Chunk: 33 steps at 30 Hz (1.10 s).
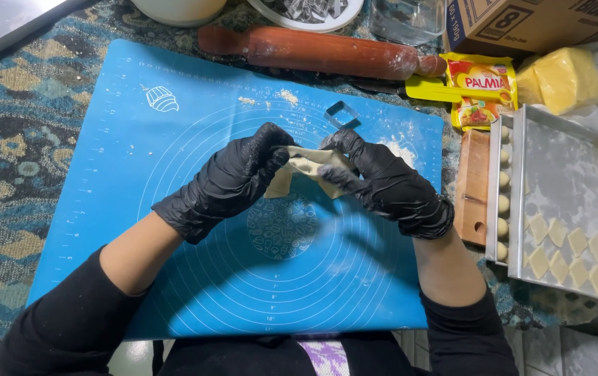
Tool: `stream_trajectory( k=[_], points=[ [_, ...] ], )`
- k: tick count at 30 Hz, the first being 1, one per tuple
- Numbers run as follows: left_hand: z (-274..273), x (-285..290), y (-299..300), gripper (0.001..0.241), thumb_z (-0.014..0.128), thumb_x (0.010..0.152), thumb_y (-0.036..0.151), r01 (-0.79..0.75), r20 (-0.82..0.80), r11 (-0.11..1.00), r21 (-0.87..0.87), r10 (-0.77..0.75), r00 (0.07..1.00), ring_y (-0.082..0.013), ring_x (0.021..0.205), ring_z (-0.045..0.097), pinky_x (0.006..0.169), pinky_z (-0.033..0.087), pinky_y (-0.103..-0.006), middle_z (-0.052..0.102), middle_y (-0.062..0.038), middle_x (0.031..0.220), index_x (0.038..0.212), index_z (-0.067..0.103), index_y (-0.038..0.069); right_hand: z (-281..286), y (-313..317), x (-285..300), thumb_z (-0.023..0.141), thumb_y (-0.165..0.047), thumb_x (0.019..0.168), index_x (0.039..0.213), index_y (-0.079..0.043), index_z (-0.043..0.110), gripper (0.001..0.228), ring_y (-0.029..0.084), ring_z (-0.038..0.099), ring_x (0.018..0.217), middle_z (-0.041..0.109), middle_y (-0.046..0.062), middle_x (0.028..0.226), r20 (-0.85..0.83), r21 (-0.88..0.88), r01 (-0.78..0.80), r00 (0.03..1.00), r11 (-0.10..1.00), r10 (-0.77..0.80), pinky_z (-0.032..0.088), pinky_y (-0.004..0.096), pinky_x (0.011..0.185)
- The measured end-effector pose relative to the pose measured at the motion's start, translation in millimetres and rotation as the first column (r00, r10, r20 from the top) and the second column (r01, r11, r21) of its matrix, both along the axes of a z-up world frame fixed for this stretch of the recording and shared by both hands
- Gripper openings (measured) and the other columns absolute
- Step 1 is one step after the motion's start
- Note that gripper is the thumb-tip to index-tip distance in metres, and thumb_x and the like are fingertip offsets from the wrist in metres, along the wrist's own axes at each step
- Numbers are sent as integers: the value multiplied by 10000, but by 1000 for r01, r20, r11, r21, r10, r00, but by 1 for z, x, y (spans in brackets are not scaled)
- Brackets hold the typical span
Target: Cutting diamond-shaped pieces of dough with a cutter and arranging them neatly on a metal tray using a scraper.
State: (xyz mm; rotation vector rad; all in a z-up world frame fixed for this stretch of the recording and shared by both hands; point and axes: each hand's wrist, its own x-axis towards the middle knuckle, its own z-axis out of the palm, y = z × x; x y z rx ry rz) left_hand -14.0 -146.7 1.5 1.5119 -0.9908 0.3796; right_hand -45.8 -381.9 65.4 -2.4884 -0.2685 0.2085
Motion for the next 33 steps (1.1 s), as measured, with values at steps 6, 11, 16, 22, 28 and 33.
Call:
stream_trajectory(
  k=[6,11,16,22,28,33],
  points=[
    [-24,11,-7,405,569,1051,164,-50,-125,997,54,56,991,-462,835,722,683,629,-453,745,-255,979,1394,547,-50,-19,-8,6,799,-467,889,1200,-186,680,436,341,725,950,750,33,976,38,-145,-141,988,979,148,598,436,734],
    [-13,9,-12,364,501,1084,222,0,-293,998,-63,-19,956,-492,917,719,749,624,-446,748,-242,992,1344,590,-17,1,0,8,685,-302,981,1094,-186,706,163,353,741,915,781,45,899,10,105,-109,994,988,109,596,362,729],
    [9,2,-9,300,448,1098,216,19,-384,996,-91,-53,922,-426,670,734,608,621,-380,742,-159,808,1278,582,17,3,5,-1,714,-251,954,1124,-52,765,267,530,627,784,729,265,798,182,71,-34,983,997,20,560,469,632],
    [9,2,-7,262,489,1090,240,-10,-405,997,-73,-20,914,-344,618,737,540,603,-332,717,-124,730,1237,591,49,-6,13,-4,743,-183,924,1073,-11,789,232,583,610,814,707,334,799,391,184,-113,920,976,32,545,456,661],
    [52,3,4,243,559,1074,242,3,-350,996,84,27,936,-530,782,673,665,617,-451,728,-225,834,1194,649,50,0,-22,8,700,-241,936,1243,-33,697,371,486,663,948,734,257,1020,383,145,-188,916,971,120,583,391,785],
    [63,5,6,200,671,1021,217,125,-433,985,119,-62,899,-366,943,758,824,587,-441,747,-189,947,1160,707,77,21,-28,19,700,-183,949,1207,-16,685,307,361,756,977,774,201,1023,244,223,-211,957,952,155,626,368,795]
  ],
)
